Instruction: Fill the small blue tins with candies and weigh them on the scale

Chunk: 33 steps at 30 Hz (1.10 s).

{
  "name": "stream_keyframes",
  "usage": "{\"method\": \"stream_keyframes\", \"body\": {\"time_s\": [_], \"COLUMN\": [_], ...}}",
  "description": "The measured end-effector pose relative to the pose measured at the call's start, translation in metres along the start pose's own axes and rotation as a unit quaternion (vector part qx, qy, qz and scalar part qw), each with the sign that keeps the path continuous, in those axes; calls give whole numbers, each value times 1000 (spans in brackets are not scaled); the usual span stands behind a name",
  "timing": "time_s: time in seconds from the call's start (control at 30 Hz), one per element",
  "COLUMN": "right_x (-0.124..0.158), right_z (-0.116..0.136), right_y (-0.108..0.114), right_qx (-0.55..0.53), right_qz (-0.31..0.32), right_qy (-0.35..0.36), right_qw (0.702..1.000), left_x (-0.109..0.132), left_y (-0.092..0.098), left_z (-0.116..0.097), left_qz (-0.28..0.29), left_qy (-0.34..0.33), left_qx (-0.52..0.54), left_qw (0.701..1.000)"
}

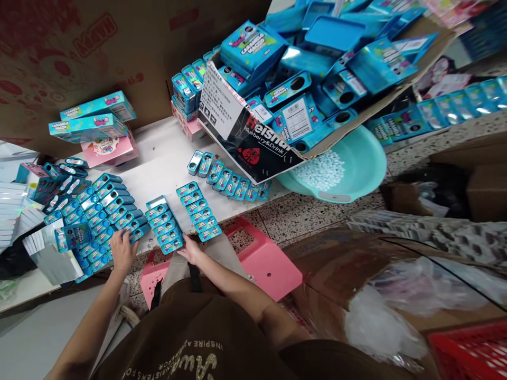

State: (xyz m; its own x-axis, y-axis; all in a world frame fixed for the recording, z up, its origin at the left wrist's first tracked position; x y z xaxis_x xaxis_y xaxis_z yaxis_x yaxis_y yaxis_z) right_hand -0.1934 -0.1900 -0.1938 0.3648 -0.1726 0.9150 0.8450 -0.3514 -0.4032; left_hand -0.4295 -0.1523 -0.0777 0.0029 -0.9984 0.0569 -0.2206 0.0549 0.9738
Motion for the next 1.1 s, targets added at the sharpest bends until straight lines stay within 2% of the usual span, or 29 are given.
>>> {"method": "stream_keyframes", "body": {"time_s": [0.23, 0.33, 0.5, 0.73, 0.83, 0.97, 1.03, 1.1], "right_x": [2, 2, 3, 7, 9, 11, 11, 10], "right_z": [-1, -2, -2, 1, 3, 3, 3, 2], "right_y": [2, 3, 5, 6, 7, 9, 8, 5], "right_qx": [4, 6, 4, -3, -6, -6, -7, -11], "right_qz": [-32, -41, -48, -50, -51, -49, -46, -45], "right_qy": [-11, -12, -5, -3, -3, -5, -6, -5], "right_qw": [999, 999, 999, 999, 999, 999, 999, 999], "left_x": [7, 3, -5, 5, 16, 24, 14, -10], "left_y": [-4, -3, 2, 8, 24, 68, 88, 98], "left_z": [-5, -8, -11, -9, -15, -33, -42, -52], "left_qz": [15, 11, 34, 4, 9, 14, -26, -70], "left_qy": [8, 19, 17, -13, -32, -53, -38, -11], "left_qx": [25, 15, 29, 81, 103, 110, 107, 106], "left_qw": [1000, 1000, 999, 997, 994, 992, 993, 992]}}
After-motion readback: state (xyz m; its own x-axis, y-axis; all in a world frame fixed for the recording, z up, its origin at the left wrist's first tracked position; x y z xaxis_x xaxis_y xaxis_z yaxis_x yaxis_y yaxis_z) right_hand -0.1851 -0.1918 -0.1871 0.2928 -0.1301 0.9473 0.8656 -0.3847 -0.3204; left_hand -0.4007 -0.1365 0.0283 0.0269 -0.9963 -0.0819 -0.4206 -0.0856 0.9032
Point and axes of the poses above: each hand's wrist, its own x-axis away from the middle knuckle, its own y-axis out of the back of the hand, z = x × y, the point moved 4 cm from there along -x, towards the middle knuckle, and after that the axes turned 5 degrees about x, right-handed, at the moved point
